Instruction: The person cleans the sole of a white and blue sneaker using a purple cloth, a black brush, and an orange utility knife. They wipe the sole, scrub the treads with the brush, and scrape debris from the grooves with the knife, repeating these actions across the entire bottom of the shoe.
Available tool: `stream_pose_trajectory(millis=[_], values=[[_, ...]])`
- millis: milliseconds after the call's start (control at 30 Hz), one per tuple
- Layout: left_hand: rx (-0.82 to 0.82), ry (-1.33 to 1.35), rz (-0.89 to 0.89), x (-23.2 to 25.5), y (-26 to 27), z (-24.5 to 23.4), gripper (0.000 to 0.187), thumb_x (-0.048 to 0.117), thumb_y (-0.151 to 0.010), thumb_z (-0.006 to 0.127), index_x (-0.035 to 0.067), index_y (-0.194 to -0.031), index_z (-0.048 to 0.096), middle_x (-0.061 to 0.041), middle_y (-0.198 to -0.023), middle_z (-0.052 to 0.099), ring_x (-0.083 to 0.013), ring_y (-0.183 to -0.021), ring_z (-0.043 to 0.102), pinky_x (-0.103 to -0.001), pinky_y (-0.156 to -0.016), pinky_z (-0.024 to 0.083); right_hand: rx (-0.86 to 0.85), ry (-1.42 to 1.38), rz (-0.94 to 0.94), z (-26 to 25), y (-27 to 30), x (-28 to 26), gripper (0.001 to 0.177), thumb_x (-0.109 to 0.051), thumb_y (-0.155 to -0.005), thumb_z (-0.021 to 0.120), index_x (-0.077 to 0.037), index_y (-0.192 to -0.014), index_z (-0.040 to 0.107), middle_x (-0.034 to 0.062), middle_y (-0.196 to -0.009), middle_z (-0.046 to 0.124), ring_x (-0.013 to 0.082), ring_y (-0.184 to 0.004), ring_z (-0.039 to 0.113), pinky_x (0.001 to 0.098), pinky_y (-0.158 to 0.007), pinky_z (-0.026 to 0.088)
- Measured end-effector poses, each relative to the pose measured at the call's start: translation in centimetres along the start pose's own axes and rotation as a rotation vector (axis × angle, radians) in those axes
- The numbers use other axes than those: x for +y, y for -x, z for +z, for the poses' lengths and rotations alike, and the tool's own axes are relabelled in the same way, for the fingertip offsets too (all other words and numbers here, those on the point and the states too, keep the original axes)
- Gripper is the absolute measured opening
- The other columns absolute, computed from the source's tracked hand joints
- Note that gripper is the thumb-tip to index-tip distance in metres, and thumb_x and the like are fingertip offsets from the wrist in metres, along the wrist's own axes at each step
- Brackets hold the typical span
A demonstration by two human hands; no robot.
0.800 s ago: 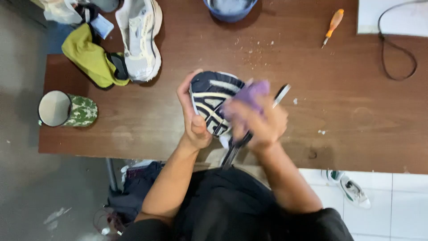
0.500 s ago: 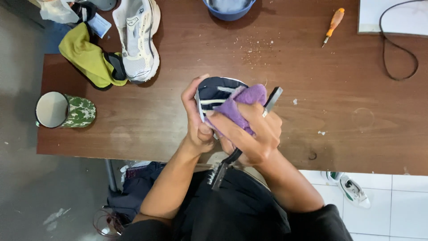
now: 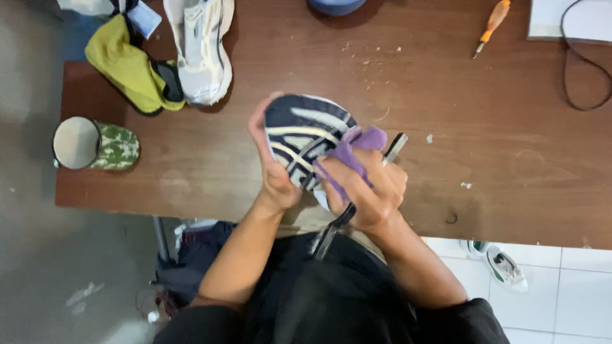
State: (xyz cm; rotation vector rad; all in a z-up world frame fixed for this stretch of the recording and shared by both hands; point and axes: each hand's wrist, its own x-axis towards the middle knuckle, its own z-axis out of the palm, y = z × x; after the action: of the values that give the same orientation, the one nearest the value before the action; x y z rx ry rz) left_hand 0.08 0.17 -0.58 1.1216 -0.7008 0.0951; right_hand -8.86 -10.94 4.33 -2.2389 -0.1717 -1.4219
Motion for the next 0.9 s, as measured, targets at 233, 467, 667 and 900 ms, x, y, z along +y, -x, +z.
stream_pose_trajectory(millis=[233, 467, 667, 900], values=[[0.018, 0.021, -0.017, 0.2, -0.2, -1.2, 0.102, 0.079, -0.091, 0.044, -0.003, -0.149, 0.025, -0.021, -0.134, 0.048, -0.0261, -0.122, 0.057, -0.037, -0.111, 0.048, -0.021, -0.104, 0.000, 0.8, 2.1, 0.4, 0.009, -0.016, -0.091, 0.074, -0.021, -0.096, 0.080, 0.0076, -0.088, 0.066, 0.0233, -0.061, 0.058, 0.0300, -0.056, 0.051], [0.012, -0.007, -0.027, 0.7, 0.0, -0.2, 0.093, 0.073, -0.095, 0.046, 0.001, -0.150, 0.025, -0.017, -0.137, 0.050, -0.0213, -0.125, 0.055, -0.035, -0.115, 0.044, 0.080, -0.040, 0.112, -0.1, 2.3, 2.4, 0.012, -0.014, -0.093, 0.075, -0.020, -0.088, 0.083, 0.0118, -0.086, 0.063, 0.0262, -0.056, 0.052, 0.0328, -0.057, 0.051], [0.015, 0.027, -0.010, -0.2, 0.6, 0.1, 0.099, 0.077, -0.091, 0.051, 0.001, -0.149, 0.025, -0.017, -0.135, 0.048, -0.0226, -0.124, 0.055, -0.035, -0.116, 0.043, 0.066, -0.084, 0.234, -0.1, 1.9, -0.2, 0.011, -0.016, -0.089, 0.077, -0.025, -0.088, 0.083, 0.0037, -0.088, 0.065, 0.0210, -0.053, 0.053, 0.0326, -0.056, 0.052], [0.011, -0.189, 0.057, 0.8, -1.2, -2.2, 0.078, 0.059, -0.104, 0.033, -0.002, -0.151, 0.023, -0.021, -0.138, 0.047, -0.0253, -0.123, 0.054, -0.037, -0.117, 0.041, 0.020, -0.078, 0.363, -0.5, 1.6, 3.8, 0.007, -0.008, -0.095, 0.074, -0.011, -0.099, 0.078, 0.0130, -0.094, 0.056, 0.0332, -0.070, 0.058, 0.0409, -0.078, 0.055]])
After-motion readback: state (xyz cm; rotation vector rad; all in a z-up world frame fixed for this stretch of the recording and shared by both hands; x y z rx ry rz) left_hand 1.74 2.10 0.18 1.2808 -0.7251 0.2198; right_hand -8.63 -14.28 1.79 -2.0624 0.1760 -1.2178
